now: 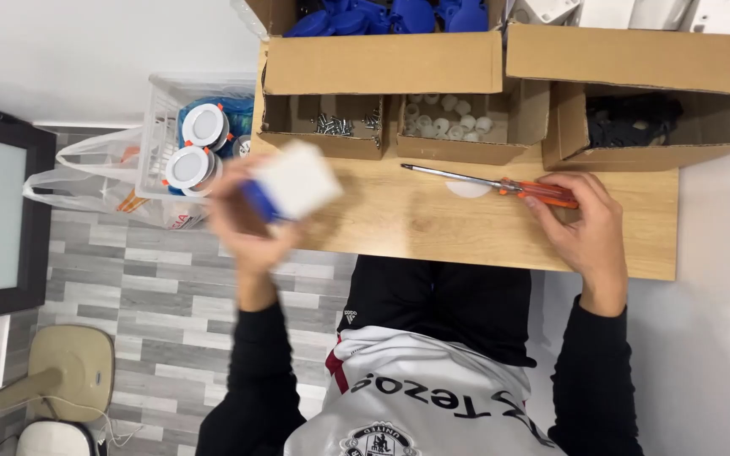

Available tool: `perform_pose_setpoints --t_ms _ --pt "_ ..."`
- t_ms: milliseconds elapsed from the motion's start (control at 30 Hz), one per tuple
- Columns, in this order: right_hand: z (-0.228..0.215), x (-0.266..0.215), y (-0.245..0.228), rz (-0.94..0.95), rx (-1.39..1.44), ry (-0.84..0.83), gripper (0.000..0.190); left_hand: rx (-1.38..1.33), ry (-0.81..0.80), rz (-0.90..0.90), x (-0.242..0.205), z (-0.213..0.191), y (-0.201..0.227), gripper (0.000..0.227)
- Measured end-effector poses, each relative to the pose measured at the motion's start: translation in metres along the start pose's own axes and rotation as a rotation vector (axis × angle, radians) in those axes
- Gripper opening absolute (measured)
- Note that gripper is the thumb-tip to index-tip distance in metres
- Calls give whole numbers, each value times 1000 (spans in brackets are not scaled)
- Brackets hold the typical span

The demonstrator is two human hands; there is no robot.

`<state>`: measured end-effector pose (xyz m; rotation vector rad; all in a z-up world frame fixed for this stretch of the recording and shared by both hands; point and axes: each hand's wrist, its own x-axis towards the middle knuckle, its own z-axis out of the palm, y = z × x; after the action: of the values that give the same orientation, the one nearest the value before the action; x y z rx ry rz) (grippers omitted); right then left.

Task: The person assembles a small electrical component by inserting a black plastic piece into a blue housing and securing it with a white cap. They then use a screwdriver to tighten screws into the blue housing, completing the assembly.

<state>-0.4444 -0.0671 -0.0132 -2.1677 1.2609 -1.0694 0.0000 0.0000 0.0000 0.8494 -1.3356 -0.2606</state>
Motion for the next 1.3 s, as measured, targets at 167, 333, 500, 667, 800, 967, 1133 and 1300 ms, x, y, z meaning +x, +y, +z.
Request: perform_pose_setpoints --t_ms 167,333,500,667,800,967,1133,1300 --pt "-4 3 -17 106 -36 -67 26 388 114 42 58 -62 -1 57" --pt "-2 2 -7 42 -52 -44 26 327 275 -288 23 -136 -155 64" --pt "6 -1 17 -50 10 48 25 899 67 -641 -51 -161 -281 61" --pt "3 2 10 -42 8 51 24 873 -142 -594 -82 -144 -302 43" --pt "4 0 14 -28 2 41 24 821 -100 -614 -83 -142 -315 36" --pt "3 0 13 -27 -4 41 23 779 -46 -624 -65 -148 -320 28" --pt "2 0 8 -32 15 53 23 728 -12 -640 -46 -144 -326 21" --pt "1 2 8 -50 14 38 23 575 167 -297 55 -131 -279 25"
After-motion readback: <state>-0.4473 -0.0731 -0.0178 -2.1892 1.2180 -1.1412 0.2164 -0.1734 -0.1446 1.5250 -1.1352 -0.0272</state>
